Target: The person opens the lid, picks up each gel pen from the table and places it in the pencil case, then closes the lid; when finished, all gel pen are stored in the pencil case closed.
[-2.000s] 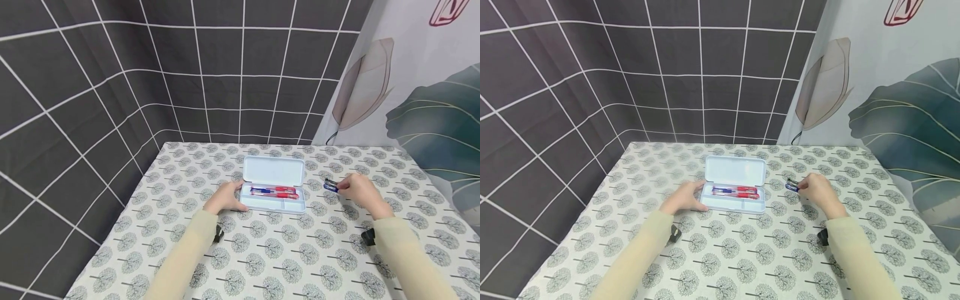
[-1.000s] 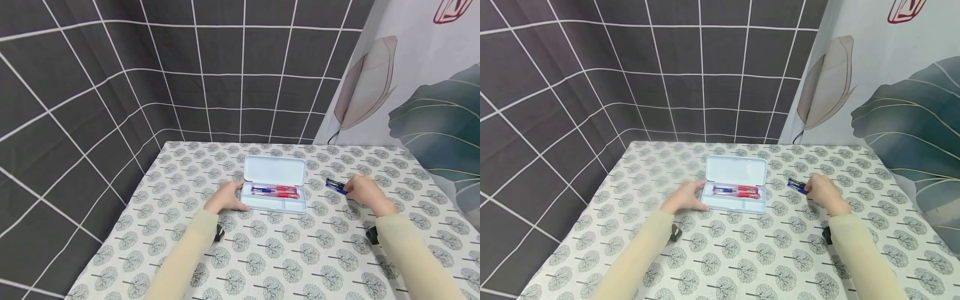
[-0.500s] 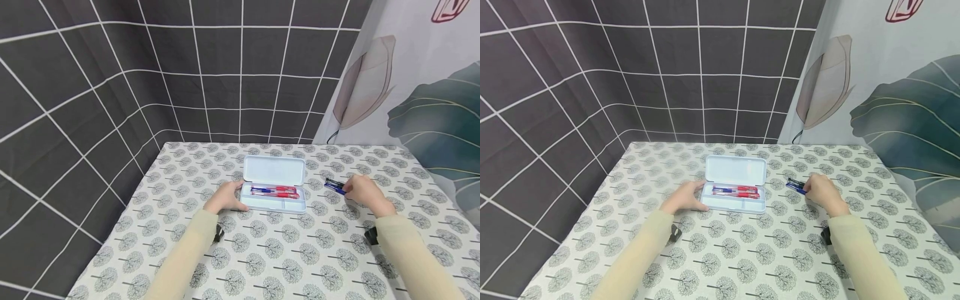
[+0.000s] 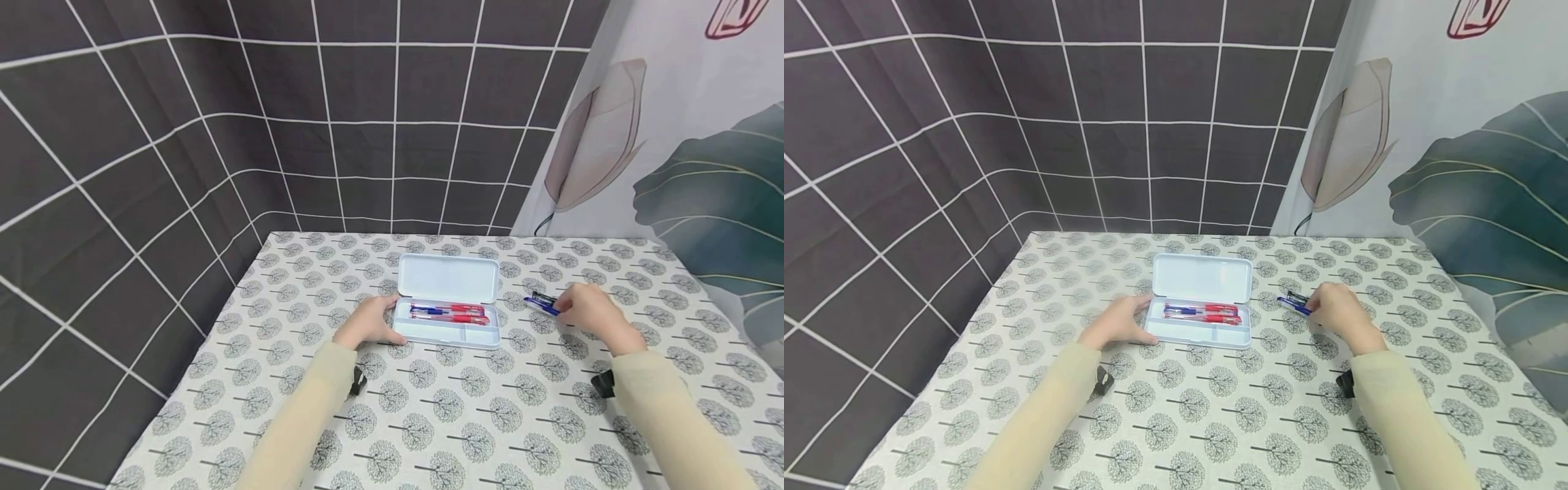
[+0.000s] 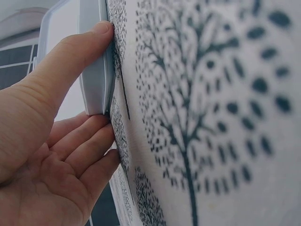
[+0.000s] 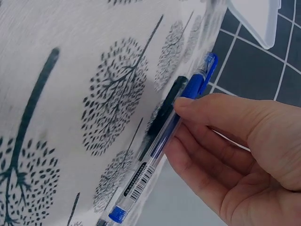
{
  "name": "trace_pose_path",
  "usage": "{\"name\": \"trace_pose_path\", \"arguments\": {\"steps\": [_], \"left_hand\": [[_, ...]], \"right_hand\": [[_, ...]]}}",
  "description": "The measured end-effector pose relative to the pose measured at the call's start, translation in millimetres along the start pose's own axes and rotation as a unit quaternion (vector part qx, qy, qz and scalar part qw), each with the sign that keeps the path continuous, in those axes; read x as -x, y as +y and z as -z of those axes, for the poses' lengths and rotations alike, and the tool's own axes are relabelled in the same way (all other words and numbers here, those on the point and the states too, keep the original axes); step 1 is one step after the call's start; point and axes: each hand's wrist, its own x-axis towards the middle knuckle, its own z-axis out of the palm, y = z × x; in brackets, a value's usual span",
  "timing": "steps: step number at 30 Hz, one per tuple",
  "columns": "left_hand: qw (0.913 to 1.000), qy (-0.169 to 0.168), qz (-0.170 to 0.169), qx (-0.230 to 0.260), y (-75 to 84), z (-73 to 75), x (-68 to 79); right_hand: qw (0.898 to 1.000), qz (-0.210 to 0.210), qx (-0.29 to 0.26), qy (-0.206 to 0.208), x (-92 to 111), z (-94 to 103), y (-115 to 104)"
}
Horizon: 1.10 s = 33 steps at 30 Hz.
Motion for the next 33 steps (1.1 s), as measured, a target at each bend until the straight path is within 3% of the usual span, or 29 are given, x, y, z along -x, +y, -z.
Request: {"name": "trace_pose_path", "arguments": {"steps": [13, 27, 33], "left_hand": [[1.0, 0.002, -0.001, -0.004, -1.4, 0.2, -1.0], [1.0, 0.0, -0.004, -0.002, -0.8, 0.6, -1.3], [1.0, -0.002, -0.001, -0.001, -0.9, 0.9, -1.3]], "right_hand": [[0.999, 0.036, 0.002, 0.006, -5, 3.6, -19], [1.0, 0.023, -0.005, -0.015, -6, 3.4, -40], [0.998, 0.057, -0.004, -0.002, -10, 1.4, -48]]}}
